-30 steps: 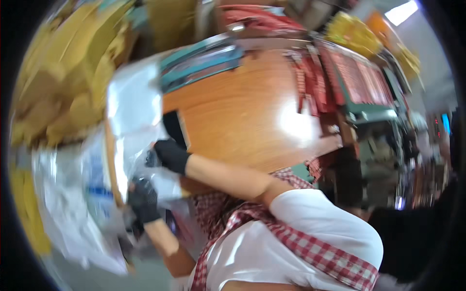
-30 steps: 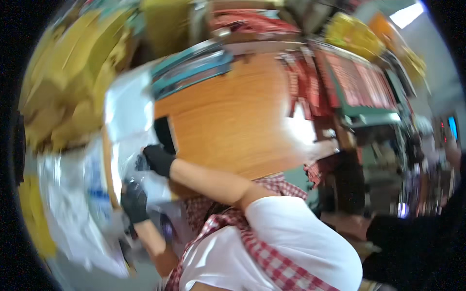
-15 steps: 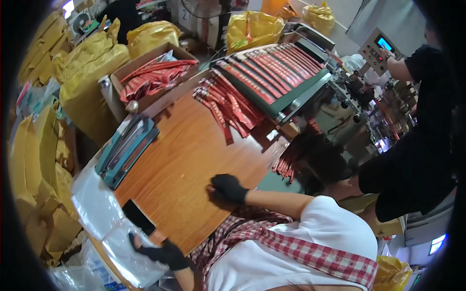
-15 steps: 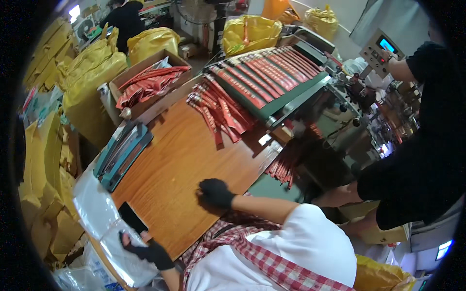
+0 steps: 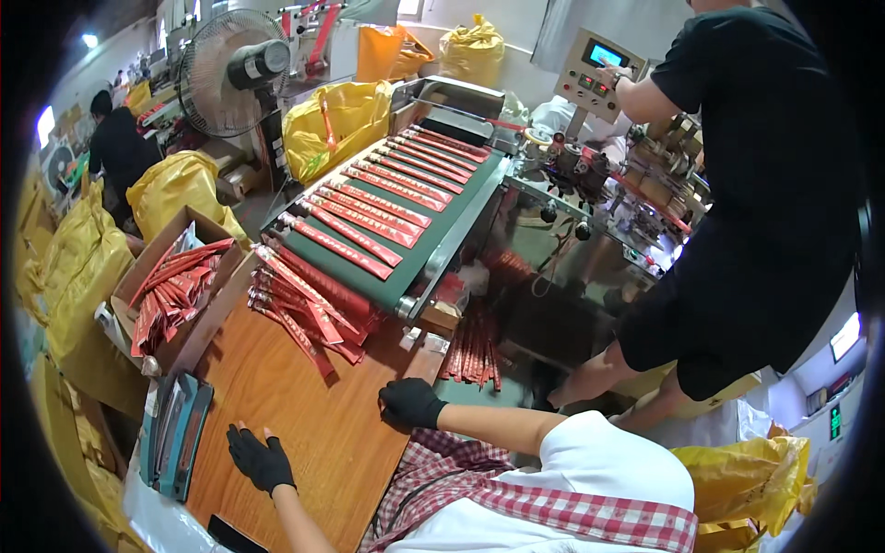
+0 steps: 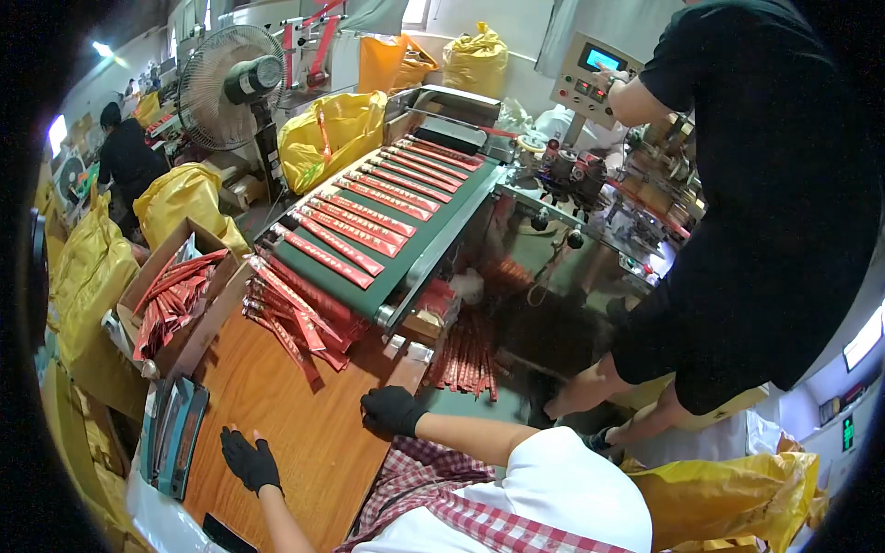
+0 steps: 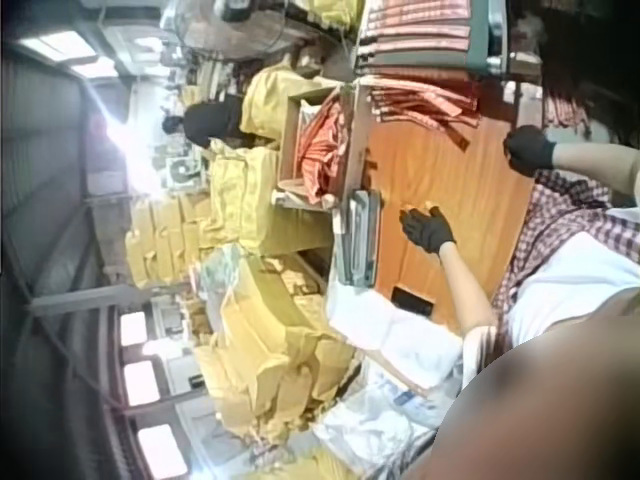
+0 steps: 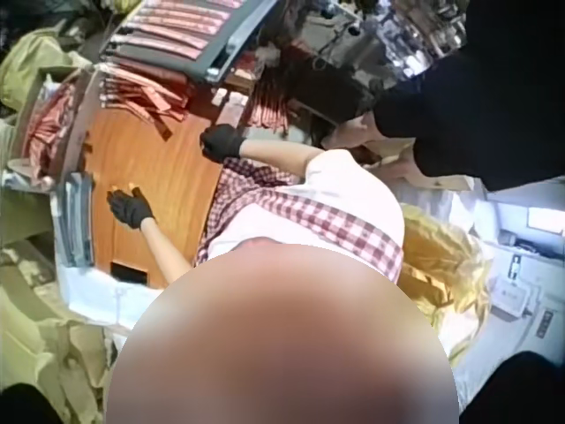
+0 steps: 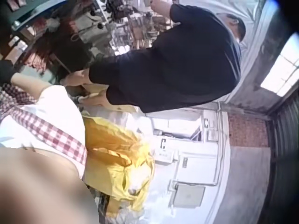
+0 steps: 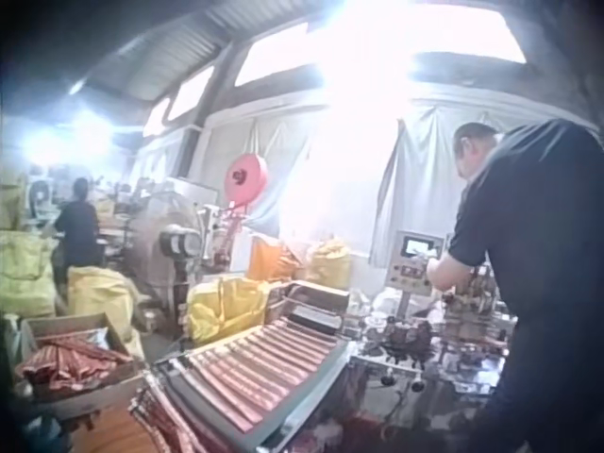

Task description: Bundling red incense sticks and placing them into clear plastic bags for distribution.

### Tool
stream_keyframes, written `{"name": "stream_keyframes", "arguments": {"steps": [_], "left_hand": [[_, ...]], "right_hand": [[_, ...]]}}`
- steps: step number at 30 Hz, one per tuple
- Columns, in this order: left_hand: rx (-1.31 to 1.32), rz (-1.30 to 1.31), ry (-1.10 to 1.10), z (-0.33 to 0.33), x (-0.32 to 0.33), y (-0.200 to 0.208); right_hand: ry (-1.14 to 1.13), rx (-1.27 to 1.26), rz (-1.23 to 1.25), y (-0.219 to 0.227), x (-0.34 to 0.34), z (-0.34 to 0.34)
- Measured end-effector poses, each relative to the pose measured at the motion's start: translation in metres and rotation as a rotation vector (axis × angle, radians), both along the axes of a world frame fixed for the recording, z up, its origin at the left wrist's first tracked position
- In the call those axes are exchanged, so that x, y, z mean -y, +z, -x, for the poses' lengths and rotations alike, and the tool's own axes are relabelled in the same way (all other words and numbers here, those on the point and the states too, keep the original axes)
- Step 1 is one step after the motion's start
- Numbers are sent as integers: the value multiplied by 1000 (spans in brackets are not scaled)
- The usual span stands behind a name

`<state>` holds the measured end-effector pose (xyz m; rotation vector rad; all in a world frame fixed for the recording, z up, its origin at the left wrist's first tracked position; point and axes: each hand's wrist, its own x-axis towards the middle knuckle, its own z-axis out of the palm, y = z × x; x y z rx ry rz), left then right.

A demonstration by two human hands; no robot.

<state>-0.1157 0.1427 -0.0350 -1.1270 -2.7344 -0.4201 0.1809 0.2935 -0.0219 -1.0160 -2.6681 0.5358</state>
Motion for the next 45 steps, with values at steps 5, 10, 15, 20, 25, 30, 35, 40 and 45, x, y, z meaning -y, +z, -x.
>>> {"name": "stream_keyframes", "arguments": {"steps": [5, 10, 15, 20, 25, 30, 35, 40, 45], "left_hand": [[-22, -18, 17, 8, 3, -11], [82, 81, 59, 1, 1, 3], [-5, -63, 1, 8, 4, -8], [22, -55, -8, 8, 5, -7], [51, -49, -8, 8, 6, -6], [-2, -66, -12, 8, 5, -9], [14, -85, -28, 6, 4, -11], [-67, -185, -66, 25, 23, -34], [8, -182, -88, 13, 2, -17]], "right_hand": [[60, -73, -77, -7, -1, -1], [82, -79, -95, -6, -4, -1], [84, 12, -14, 1, -3, 1], [96, -21, -34, -3, -3, -1], [87, 2, -37, -5, -2, 1], [91, -22, -53, -2, -3, -1], [94, -63, -88, -6, -3, -5], [47, -233, 4, -20, -7, -5], [-484, -462, -194, -37, -55, -63]]}}
